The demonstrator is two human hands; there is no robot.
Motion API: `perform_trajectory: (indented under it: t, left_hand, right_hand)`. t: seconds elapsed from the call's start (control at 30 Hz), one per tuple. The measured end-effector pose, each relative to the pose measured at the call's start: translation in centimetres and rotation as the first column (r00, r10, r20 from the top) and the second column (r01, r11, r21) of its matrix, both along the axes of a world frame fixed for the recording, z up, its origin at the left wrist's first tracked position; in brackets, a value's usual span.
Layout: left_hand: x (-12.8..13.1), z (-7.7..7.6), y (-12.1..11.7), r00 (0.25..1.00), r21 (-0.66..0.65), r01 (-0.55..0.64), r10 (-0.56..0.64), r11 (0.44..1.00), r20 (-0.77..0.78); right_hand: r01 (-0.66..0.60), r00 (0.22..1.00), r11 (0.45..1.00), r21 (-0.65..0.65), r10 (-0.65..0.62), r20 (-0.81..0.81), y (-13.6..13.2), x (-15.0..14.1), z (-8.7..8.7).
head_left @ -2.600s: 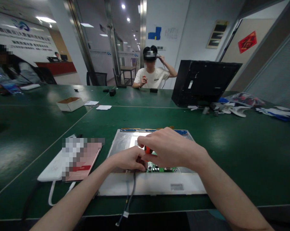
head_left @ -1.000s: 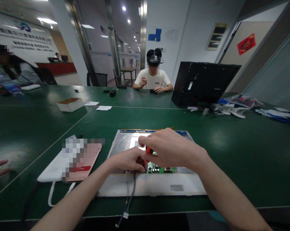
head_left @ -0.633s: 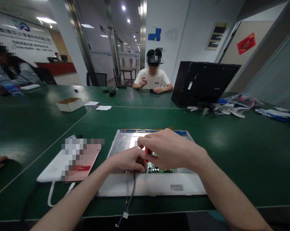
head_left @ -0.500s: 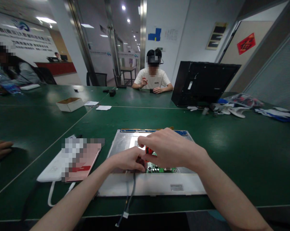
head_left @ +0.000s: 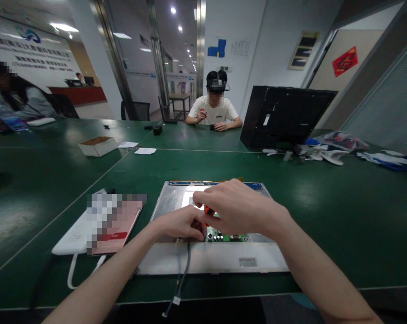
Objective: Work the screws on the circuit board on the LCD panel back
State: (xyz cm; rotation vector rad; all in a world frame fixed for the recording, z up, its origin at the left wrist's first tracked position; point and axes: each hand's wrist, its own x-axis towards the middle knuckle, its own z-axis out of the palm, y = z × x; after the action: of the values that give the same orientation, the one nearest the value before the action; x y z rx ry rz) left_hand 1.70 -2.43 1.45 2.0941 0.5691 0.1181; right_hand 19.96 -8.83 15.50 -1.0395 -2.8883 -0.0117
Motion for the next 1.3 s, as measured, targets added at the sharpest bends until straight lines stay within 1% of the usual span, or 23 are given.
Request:
perform_trajectory:
  t: [0.1,0.27,0.37,0.5,0.6,0.7,0.8,0.93,1.0,1.17,1.3]
  left_hand:
    - [0.0,-0.1,0.0,1.0,-0.009,0.006,-0.006,1.0,0.012]
    - [-0.2,-0.5,0.1,0.999,-0.007,-0.016,0.016,1.0,0.049]
    - [-0.2,-0.3,0.0,0.999,-0.013,-0.022,0.022,1.0,0.038]
    - [-0.1,0.2,0.0,1.0,-0.018,0.004,-0.004,1.0,0.01]
    - [-0.1,0.2,0.1,1.0,0.004,0.01,-0.01,1.0,0.013]
    - [-0.2,-0.2,0.1,0.999,0.026,-0.01,0.009,1.0,0.042]
    - [-0.3,-0.6,0.1,0.999,0.002,-0.015,0.015,1.0,0.046]
    - [-0.3,-0.9,0.1,0.998,-0.002,-0.041,0.041,0.999,0.036]
    - [-0.3,-1.0,0.2,0.999,-0.005,-0.036,0.036,0.999,0.041]
    - [-0.1,-0.7,0.3,0.998,-0.006,0.017,-0.016,1.0,0.065]
    - [-0.1,-0.4,0.2,0.997,-0.011,-0.007,0.008,1.0,0.075]
  right_hand:
    - [0.0,1.0,1.0,0.009,0.001,-0.003,-0.1,0.1,0.0]
    - [-0.035,0.998,0.998,-0.058,0.038,0.042,-0.2,0.2,0.5]
    - [-0.028,0.998,0.997,-0.075,0.032,0.049,-0.2,0.1,0.6]
    - [0.006,0.999,0.999,-0.033,-0.005,0.042,-0.1,0.0,0.4]
    - [0.023,0.999,1.0,-0.003,-0.023,0.038,-0.1,-0.1,0.3]
    - [0.004,0.999,0.999,-0.036,-0.002,0.041,-0.2,0.0,0.4]
    - [-0.028,0.999,0.997,-0.071,0.03,0.023,-0.3,0.1,0.6]
    - [-0.056,0.998,0.996,-0.071,0.057,0.016,-0.4,0.1,0.6]
    - [-0.053,0.998,0.997,-0.053,0.054,0.022,-0.3,0.1,0.5]
    - [-0.009,1.0,1.0,0.002,0.009,0.021,-0.3,0.1,0.3]
    - [-0.043,0.999,0.999,-0.02,0.044,0.015,-0.4,0.4,0.3]
